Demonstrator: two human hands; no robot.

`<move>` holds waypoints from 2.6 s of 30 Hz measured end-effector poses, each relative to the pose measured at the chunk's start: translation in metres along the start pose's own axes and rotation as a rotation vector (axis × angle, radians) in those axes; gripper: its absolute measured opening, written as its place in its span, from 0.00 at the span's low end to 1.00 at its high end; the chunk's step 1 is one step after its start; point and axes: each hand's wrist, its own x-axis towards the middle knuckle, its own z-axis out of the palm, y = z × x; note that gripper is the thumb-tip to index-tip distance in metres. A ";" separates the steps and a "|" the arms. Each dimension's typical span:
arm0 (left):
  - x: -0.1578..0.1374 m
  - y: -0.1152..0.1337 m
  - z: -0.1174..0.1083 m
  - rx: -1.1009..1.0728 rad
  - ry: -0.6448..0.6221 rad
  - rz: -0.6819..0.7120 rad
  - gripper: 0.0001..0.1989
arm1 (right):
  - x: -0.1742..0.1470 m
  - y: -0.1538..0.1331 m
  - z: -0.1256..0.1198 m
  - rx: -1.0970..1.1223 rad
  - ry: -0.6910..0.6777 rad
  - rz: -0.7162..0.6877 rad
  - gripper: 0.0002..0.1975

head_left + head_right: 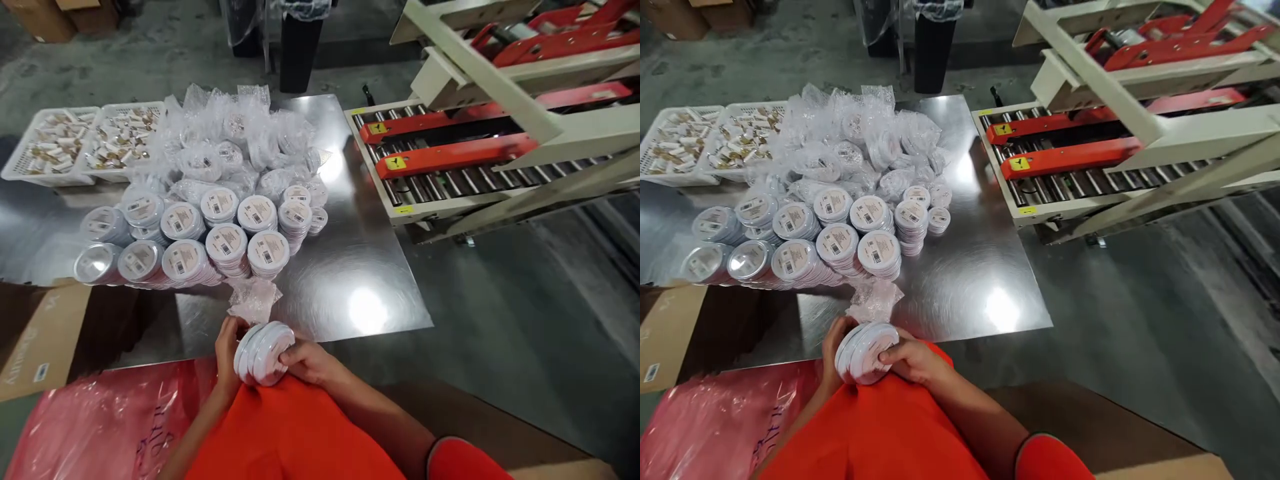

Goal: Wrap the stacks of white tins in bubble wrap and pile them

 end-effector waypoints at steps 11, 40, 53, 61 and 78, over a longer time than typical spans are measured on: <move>-0.012 -0.003 -0.020 0.142 0.171 -0.057 0.06 | 0.005 0.000 0.002 0.003 0.272 -0.218 0.21; 0.006 0.020 -0.015 0.232 0.241 0.436 0.09 | -0.003 0.005 0.013 -1.678 0.298 -0.632 0.29; 0.001 0.020 -0.001 0.312 -0.054 0.122 0.08 | -0.001 -0.001 0.019 -1.800 0.638 -0.661 0.30; 0.004 -0.002 0.023 0.214 -0.158 -0.012 0.07 | 0.001 0.004 0.003 -1.871 0.704 -0.753 0.27; -0.002 0.003 0.009 -0.063 -0.059 -0.197 0.12 | 0.005 0.003 -0.014 -0.782 0.487 -0.216 0.25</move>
